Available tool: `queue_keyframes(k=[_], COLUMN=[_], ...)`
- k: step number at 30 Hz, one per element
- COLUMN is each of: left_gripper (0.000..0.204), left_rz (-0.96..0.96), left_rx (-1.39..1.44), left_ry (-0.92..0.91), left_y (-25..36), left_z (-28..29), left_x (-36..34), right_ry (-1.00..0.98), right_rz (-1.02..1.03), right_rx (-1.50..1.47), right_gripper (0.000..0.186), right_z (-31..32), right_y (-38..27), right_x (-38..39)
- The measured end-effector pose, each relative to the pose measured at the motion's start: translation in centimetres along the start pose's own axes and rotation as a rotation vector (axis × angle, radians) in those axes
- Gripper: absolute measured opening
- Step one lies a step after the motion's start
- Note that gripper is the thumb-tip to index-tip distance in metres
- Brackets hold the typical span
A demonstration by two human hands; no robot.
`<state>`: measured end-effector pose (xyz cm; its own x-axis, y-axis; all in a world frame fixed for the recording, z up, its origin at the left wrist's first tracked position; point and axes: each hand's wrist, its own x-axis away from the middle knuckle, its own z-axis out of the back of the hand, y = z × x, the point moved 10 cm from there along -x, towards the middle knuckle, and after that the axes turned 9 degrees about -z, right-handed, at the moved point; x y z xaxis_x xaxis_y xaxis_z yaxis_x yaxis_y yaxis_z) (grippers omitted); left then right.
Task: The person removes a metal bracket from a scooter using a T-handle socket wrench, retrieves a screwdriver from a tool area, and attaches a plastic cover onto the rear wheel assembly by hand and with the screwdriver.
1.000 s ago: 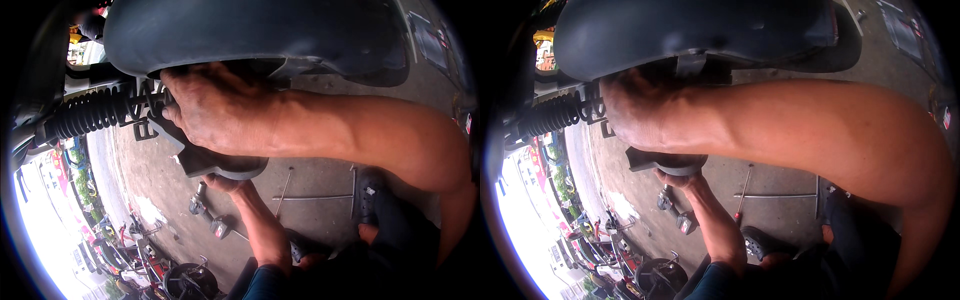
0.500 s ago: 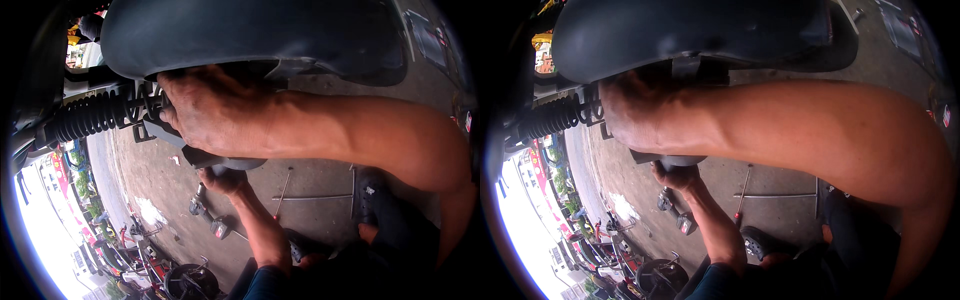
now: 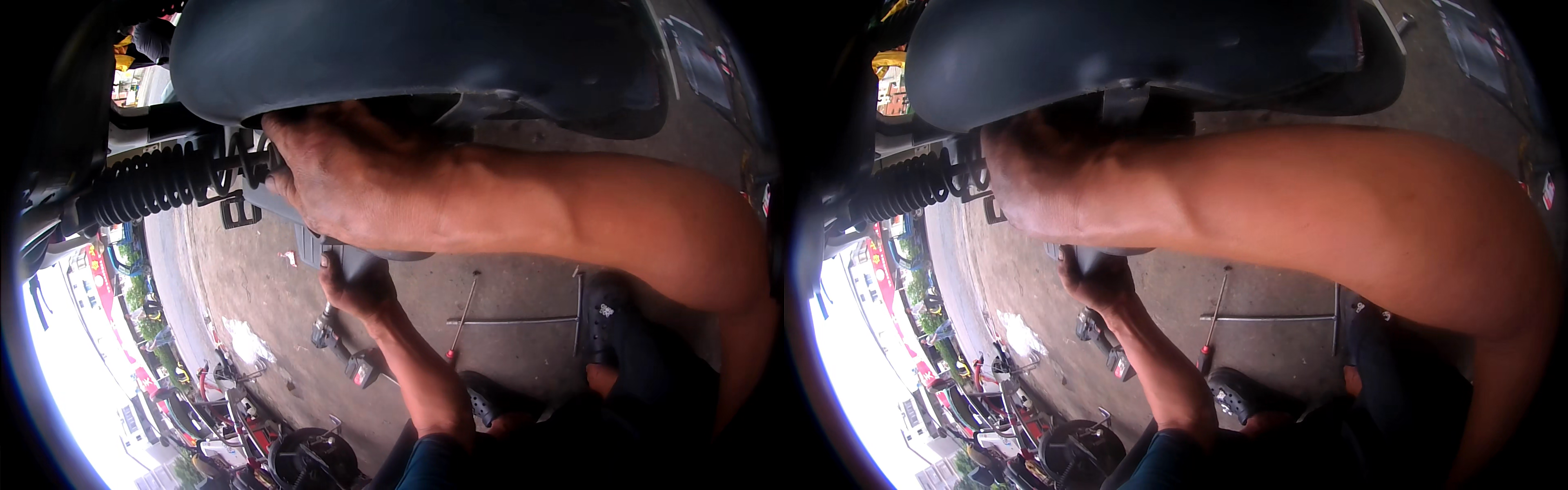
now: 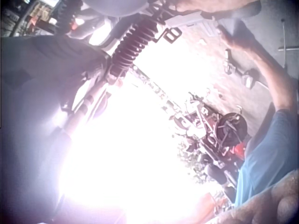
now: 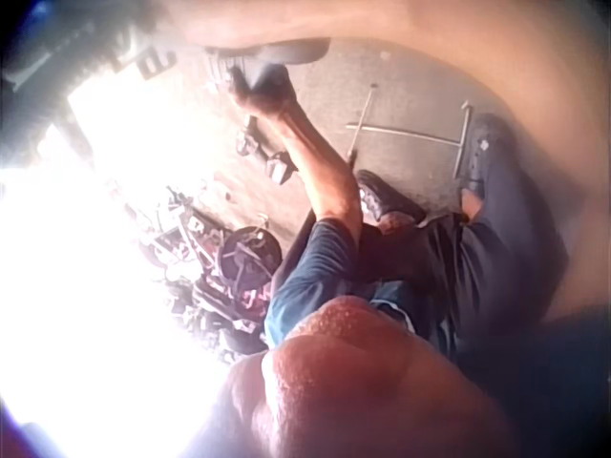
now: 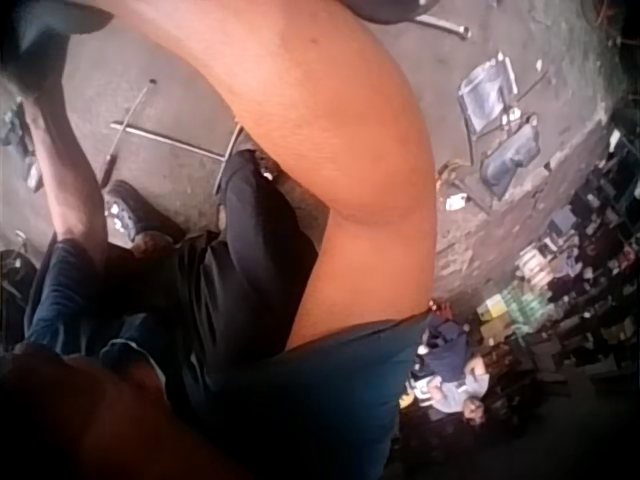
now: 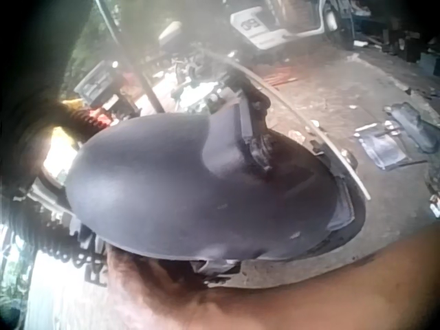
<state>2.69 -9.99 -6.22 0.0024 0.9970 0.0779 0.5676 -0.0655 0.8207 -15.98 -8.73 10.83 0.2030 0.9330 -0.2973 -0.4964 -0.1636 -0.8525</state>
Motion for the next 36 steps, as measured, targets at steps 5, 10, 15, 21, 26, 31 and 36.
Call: queue_keyframes(k=[5,10,15,21,26,31,36], left_gripper=[0.066,0.06,0.059,0.056,0.056,0.058,0.056], left_rz=[-0.039,-0.002,-0.035,-0.036,0.003,0.061,0.005], left_rx=[0.019,0.061,0.09,0.021,0.039,-0.047,0.084], left_ry=[-0.079,-0.075,-0.054,-0.079,-0.013,-0.057,-0.132], left_y=[0.5,-2.1,-1.4,-1.1,-0.8,-1.3,-1.4], left_z=[-0.7,0.7,3.1,1.4,0.8,2.0,0.8], left_x=[0.1,1.0,-0.1,0.2,0.5,0.0,-0.1], right_ry=[-0.008,-0.006,-0.017,-0.02,-0.023,-0.014,-0.017], right_rz=[-0.004,-0.018,0.006,-0.005,-0.005,0.002,-0.001], right_rx=[0.001,0.021,-0.016,0.001,-0.005,-0.008,-0.007], right_gripper=[0.033,0.032,0.031,0.03,0.029,0.028,0.027], right_z=[-0.2,0.4,-0.3,-0.2,-0.2,-0.2,-0.4], right_y=[0.0,0.4,-0.2,0.3,0.2,0.2,0.1], right_x=[0.0,0.5,0.1,0.6,0.7,0.8,0.8])
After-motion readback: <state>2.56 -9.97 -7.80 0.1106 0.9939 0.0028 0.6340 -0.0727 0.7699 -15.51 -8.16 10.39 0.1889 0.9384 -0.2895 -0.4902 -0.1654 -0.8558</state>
